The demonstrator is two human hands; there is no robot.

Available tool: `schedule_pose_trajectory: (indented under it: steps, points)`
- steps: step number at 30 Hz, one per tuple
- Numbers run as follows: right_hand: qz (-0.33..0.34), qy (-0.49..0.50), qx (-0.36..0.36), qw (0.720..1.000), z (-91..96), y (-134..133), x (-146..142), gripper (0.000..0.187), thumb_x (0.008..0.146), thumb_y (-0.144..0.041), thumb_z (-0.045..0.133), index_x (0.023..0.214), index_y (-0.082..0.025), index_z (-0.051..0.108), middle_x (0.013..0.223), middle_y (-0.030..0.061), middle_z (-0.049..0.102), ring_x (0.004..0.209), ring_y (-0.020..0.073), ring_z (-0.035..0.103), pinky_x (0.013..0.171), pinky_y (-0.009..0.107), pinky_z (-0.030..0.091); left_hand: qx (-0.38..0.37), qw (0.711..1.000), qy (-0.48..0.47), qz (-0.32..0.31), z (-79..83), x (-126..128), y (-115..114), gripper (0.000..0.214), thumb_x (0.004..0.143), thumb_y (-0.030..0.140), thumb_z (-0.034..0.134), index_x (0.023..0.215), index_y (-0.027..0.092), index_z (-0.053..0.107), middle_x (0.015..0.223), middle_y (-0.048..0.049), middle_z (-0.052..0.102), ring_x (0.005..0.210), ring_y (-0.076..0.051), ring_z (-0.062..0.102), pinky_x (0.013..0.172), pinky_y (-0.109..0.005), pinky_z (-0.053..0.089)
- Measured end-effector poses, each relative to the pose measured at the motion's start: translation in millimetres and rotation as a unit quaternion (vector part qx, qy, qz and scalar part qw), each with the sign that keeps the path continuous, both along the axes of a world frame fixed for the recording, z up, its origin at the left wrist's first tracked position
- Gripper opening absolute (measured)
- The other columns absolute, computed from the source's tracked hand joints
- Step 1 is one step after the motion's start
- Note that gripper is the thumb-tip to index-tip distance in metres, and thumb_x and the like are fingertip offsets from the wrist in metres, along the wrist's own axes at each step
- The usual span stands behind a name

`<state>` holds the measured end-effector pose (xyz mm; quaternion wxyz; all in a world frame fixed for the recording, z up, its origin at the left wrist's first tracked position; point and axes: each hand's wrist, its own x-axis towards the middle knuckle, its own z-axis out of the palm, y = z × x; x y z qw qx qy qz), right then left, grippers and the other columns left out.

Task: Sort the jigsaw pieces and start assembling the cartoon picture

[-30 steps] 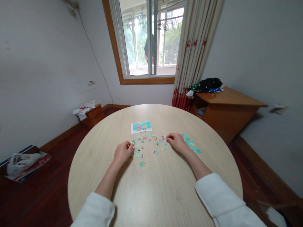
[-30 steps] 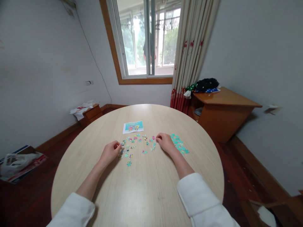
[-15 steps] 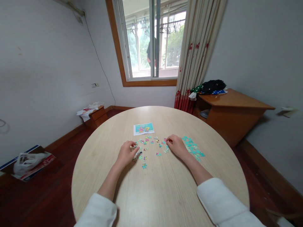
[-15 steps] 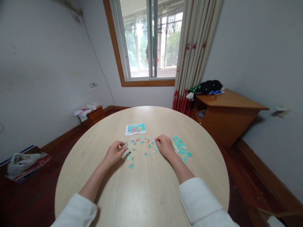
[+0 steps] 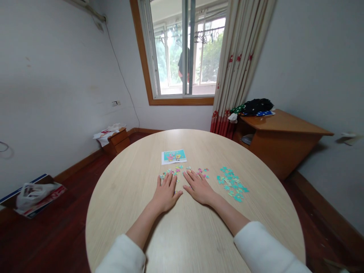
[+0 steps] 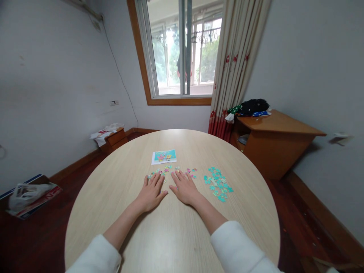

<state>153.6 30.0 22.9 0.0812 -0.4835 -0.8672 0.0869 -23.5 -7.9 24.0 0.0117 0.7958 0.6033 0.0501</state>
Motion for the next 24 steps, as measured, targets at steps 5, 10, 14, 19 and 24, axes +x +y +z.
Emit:
schedule_pose_trajectory:
  steps: [5,10,14,19,24]
  points:
    - [-0.001,-0.003,0.002,1.000,2.8,3,4,0.055,0.092,-0.041,0.035,0.141,-0.016,0.031,0.148,0.0104,0.026,0.136,0.0241,0.022,0.111,0.045,0.017,-0.015,0.998,-0.002,0.056,-0.3,-20,9,0.064,0.089,0.052,0.031,0.141,0.015,0.026,0.149,-0.0163,0.019,0.138,-0.030,0.014,0.109,-0.057,0.009]
    - [0.002,0.001,-0.002,1.000,2.9,3,5,0.054,0.091,-0.040,0.035,0.140,-0.017,0.033,0.147,0.0103,0.027,0.136,0.0235,0.022,0.110,0.045,0.017,-0.038,0.996,-0.019,0.085,-2.5,-30,14,0.062,0.089,0.052,0.029,0.140,0.017,0.029,0.149,-0.0161,0.020,0.138,-0.029,0.016,0.107,-0.058,0.008]
    - [0.002,0.005,-0.001,1.000,3.2,2,6,0.054,0.091,-0.040,0.035,0.140,-0.017,0.033,0.147,0.0104,0.027,0.136,0.0233,0.023,0.110,0.045,0.018,-0.041,0.995,-0.033,0.090,-1.5,-32,15,0.058,0.089,0.049,0.030,0.138,0.017,0.031,0.148,-0.0148,0.024,0.137,-0.027,0.020,0.108,-0.056,0.010]
    - [-0.004,0.005,0.004,1.000,2.3,3,6,0.053,0.091,-0.039,0.037,0.140,-0.018,0.034,0.147,0.0103,0.029,0.135,0.0237,0.025,0.110,0.044,0.019,-0.041,0.994,-0.040,0.090,3.1,-32,15,0.050,0.091,0.039,0.029,0.136,0.018,0.034,0.147,-0.0133,0.028,0.136,-0.025,0.024,0.108,-0.054,0.014]
    - [-0.016,0.010,0.016,1.000,0.2,6,8,0.052,0.091,-0.038,0.037,0.138,-0.018,0.035,0.146,0.0106,0.032,0.134,0.0238,0.026,0.110,0.044,0.018,-0.033,0.995,-0.041,0.090,5.0,-34,15,0.045,0.091,0.031,0.029,0.134,0.019,0.037,0.145,-0.0128,0.032,0.134,-0.024,0.027,0.108,-0.052,0.018]
